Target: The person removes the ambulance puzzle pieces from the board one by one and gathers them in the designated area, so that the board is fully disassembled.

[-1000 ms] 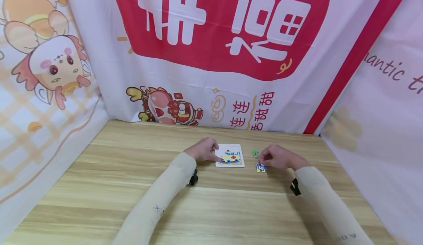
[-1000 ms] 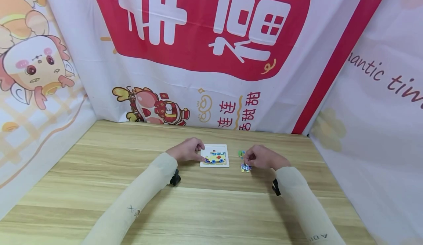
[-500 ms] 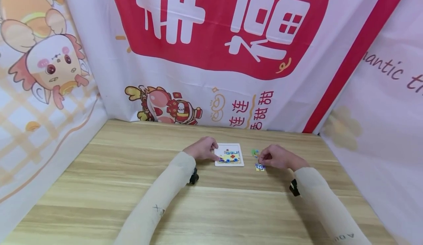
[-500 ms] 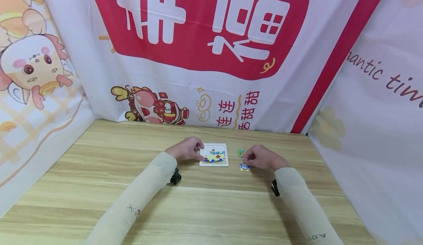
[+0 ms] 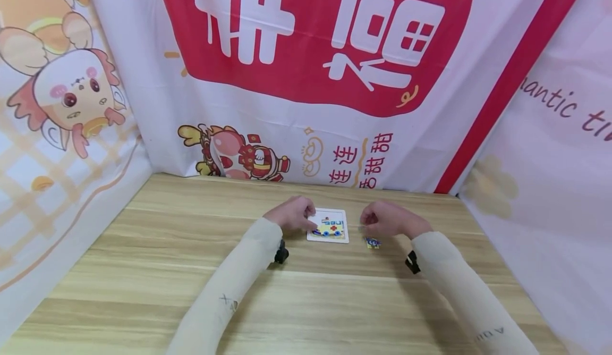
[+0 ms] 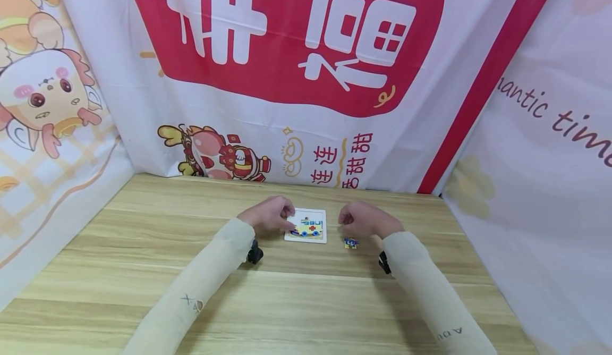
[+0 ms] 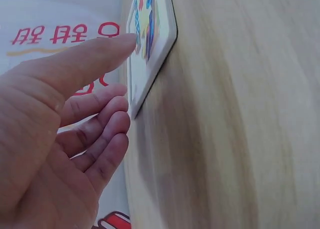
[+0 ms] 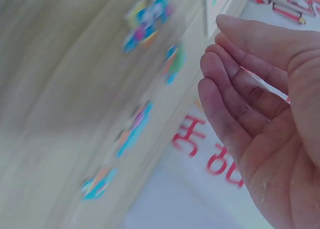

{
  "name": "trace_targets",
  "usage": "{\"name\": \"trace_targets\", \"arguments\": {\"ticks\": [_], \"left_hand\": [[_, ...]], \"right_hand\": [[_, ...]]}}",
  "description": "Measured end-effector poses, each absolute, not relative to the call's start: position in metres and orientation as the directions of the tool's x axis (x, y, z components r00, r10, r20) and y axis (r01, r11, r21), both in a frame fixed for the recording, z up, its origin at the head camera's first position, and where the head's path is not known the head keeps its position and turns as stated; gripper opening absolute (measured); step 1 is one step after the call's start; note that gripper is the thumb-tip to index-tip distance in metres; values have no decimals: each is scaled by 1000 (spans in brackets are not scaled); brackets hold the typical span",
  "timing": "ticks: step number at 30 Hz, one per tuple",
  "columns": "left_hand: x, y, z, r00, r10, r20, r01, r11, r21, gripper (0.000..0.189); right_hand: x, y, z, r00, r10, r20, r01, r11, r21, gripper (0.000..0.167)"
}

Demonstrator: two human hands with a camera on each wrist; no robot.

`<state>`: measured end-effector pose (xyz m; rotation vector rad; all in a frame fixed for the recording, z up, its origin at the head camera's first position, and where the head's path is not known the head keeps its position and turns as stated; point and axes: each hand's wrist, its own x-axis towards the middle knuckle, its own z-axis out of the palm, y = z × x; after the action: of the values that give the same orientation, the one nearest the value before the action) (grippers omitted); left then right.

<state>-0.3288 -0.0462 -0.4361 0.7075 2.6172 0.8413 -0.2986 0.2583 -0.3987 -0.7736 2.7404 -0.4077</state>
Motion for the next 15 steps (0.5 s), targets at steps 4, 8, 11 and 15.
{"name": "trace_targets", "arguments": {"ticks": [4,8,11,15], "left_hand": [[-326,-38,-434,-826,551,-119,376,696,612,44],[-326,-29,-435,-812,574,-104,411,690,596,44],[-327,-24,-438,-804,587,-95,438,692,574,44],[-329,-24,-440,-805,587,-89,453,704,547,44]], "right_hand": [[-304,237,-395,-800,-572,-180,-502,803,-321,13],[-314,217,-400,-771,-618,-153,-554,769,-319,18],[-320,205,-404,-762,-633,-137,-573,757,-312,21],[-324,193,-407,-774,-619,-133,-559,767,-314,20]]}}
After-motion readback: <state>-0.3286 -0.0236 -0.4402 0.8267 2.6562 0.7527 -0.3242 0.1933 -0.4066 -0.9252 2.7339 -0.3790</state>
